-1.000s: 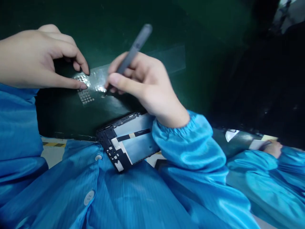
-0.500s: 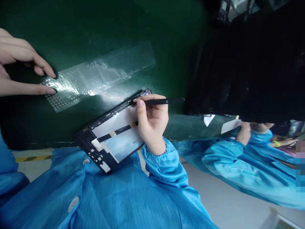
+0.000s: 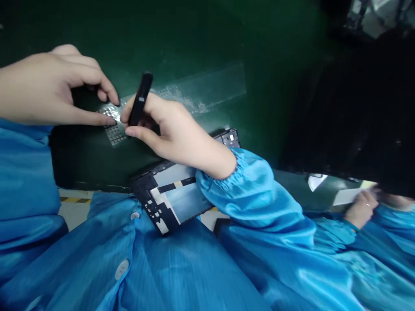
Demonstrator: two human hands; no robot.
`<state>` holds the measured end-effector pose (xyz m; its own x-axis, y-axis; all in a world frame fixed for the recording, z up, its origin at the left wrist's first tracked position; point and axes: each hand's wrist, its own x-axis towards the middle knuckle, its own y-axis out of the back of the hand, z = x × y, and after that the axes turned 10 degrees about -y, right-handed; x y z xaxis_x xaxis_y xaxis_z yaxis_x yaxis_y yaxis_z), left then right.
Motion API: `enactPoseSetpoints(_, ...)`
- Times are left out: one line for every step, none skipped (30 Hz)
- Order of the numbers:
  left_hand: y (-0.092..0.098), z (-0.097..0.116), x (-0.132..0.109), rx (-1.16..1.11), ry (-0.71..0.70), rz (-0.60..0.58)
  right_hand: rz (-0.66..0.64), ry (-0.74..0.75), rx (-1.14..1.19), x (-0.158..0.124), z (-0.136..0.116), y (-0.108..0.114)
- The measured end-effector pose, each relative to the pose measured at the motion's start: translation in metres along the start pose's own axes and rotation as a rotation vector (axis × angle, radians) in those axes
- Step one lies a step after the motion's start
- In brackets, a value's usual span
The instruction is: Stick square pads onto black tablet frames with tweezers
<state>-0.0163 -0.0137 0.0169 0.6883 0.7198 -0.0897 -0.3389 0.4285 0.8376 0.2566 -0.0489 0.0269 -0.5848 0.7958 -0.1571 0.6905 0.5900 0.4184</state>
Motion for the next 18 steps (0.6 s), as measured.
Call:
enactPoseSetpoints(0.0,0.002,0.001,0.001,0.016,-0.013,-0.047,0.01,-0.001,0.01,0.004,-0.004)
enactPoseSetpoints(0.0,0.002,0.001,0.006,0.027,-0.024,-0.075,0.012,-0.004,0.017,0.009,-0.007)
enactPoseSetpoints(0.0,0.003,0.001,0.011,0.034,-0.032,-0.093,0.007,-0.01,0.021,0.012,-0.009)
enactPoseSetpoints(-0.001,0.003,0.002,0.015,0.037,-0.04,-0.103,0.0,-0.012,0.023,0.015,-0.011)
enactPoseSetpoints(-0.001,0.003,0.002,0.017,0.037,-0.043,-0.106,-0.001,-0.009,0.023,0.017,-0.011)
enactPoseSetpoints(-0.002,0.004,0.002,0.018,0.036,-0.042,-0.106,0.001,-0.003,0.021,0.017,-0.011)
enactPoseSetpoints(-0.002,0.006,0.002,0.018,0.034,-0.042,-0.103,0.006,0.002,0.02,0.017,-0.012)
enactPoseSetpoints(-0.001,0.008,0.003,0.024,0.038,-0.048,-0.099,0.014,0.003,0.019,0.017,-0.012)
enactPoseSetpoints(-0.001,0.01,0.004,0.034,0.048,-0.059,-0.096,0.02,0.003,0.019,0.016,-0.012)
enactPoseSetpoints(0.0,0.012,0.005,0.045,0.062,-0.071,-0.095,0.017,0.01,0.021,0.015,-0.013)
enactPoseSetpoints(0.001,0.013,0.007,0.058,0.078,-0.082,-0.101,0.004,0.033,0.023,0.014,-0.014)
enactPoseSetpoints(0.001,0.013,0.008,0.071,0.09,-0.093,-0.114,-0.02,0.082,0.025,0.014,-0.013)
enactPoseSetpoints(0.001,0.012,0.009,0.084,0.094,-0.093,-0.129,-0.051,0.162,0.028,0.015,-0.011)
enactPoseSetpoints(0.001,0.01,0.009,0.092,0.087,-0.083,-0.13,-0.086,0.275,0.028,0.017,-0.006)
enactPoseSetpoints(0.0,0.007,0.008,0.092,0.072,-0.067,-0.124,-0.113,0.407,0.027,0.019,0.002)
enactPoseSetpoints(-0.001,0.006,0.006,0.082,0.055,-0.043,-0.098,-0.13,0.536,0.022,0.022,0.012)
enactPoseSetpoints(-0.003,0.006,0.003,0.065,0.049,0.005,-0.04,-0.14,0.647,0.013,0.026,0.025)
enactPoseSetpoints(-0.005,0.008,-0.001,0.043,0.056,0.068,0.046,-0.144,0.731,-0.002,0.029,0.038)
